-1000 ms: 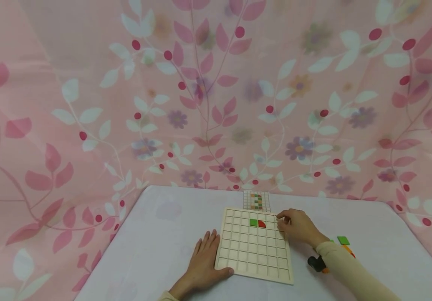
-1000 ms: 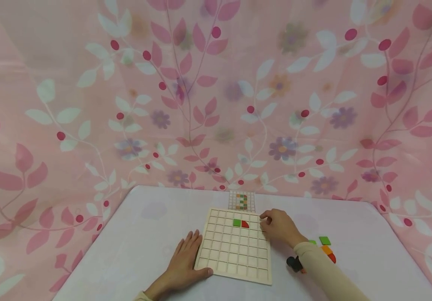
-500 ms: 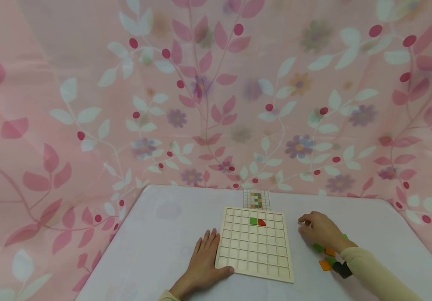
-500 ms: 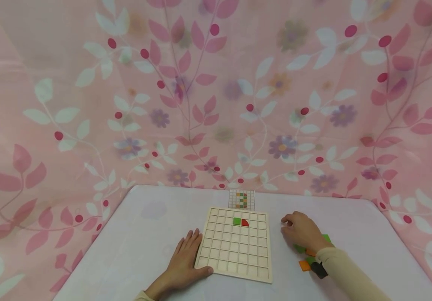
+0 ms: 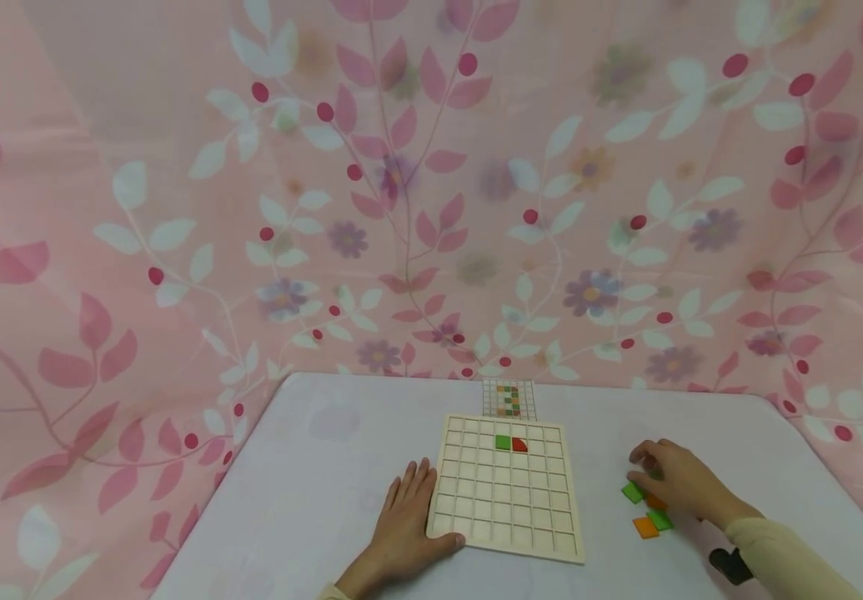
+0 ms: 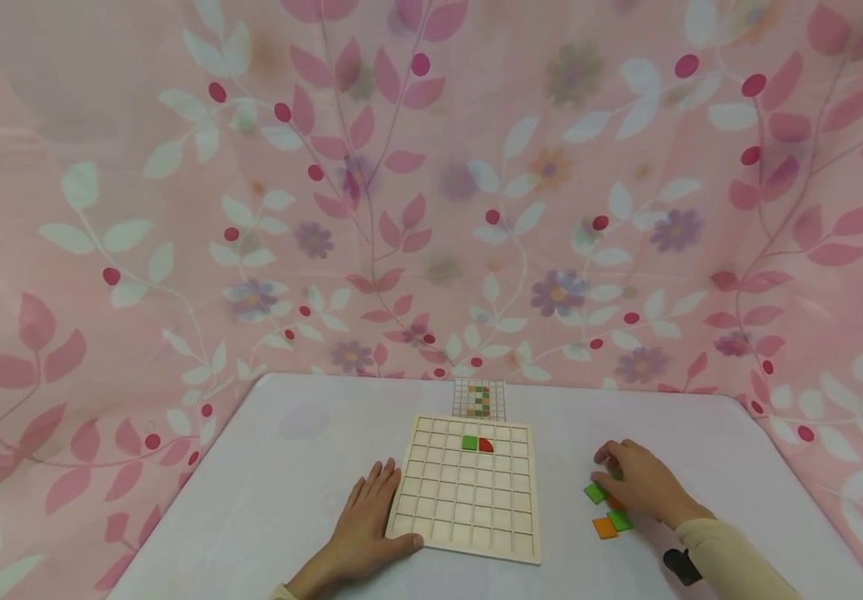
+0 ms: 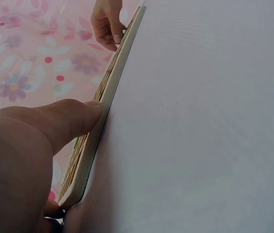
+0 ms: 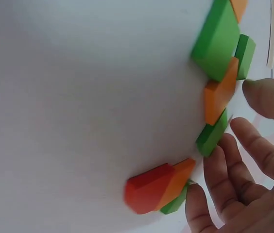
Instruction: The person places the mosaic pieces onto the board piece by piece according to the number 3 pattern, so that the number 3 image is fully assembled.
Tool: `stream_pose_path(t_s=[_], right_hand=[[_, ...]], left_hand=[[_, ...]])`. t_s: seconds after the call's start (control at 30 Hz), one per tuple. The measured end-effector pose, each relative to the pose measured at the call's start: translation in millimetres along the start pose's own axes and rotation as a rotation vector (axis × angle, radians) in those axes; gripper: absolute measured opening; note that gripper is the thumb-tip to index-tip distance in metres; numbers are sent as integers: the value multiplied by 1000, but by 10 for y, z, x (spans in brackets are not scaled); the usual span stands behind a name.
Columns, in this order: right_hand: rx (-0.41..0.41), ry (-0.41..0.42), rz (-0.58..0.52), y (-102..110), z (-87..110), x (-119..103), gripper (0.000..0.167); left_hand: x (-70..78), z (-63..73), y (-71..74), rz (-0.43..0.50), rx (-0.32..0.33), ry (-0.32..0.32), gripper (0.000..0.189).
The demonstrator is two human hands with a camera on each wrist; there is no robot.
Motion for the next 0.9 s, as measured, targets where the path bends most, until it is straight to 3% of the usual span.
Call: stream_pose_path(t_s=[0.27,0.6,0.9], right_hand=[[3,6,-11,-26,141,71,32],[32,43,-62,44,255,78,28],[50,81,-124,65,308,96,27]], left_hand=[[16,12,17,-33,-43,35,112],[-74,-1,-66,-19,-16,44,114],[-33,9,-35,-2,-4,16,113]])
Point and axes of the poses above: each hand's wrist, its own z-axis away from the middle knuckle, its own y-axis out of the back of the hand, x = y × z, the point moved 5 cm from there along -z, towards the middle knuckle, and after that the axes turned 14 degrees about x, right-handed, at the moved point
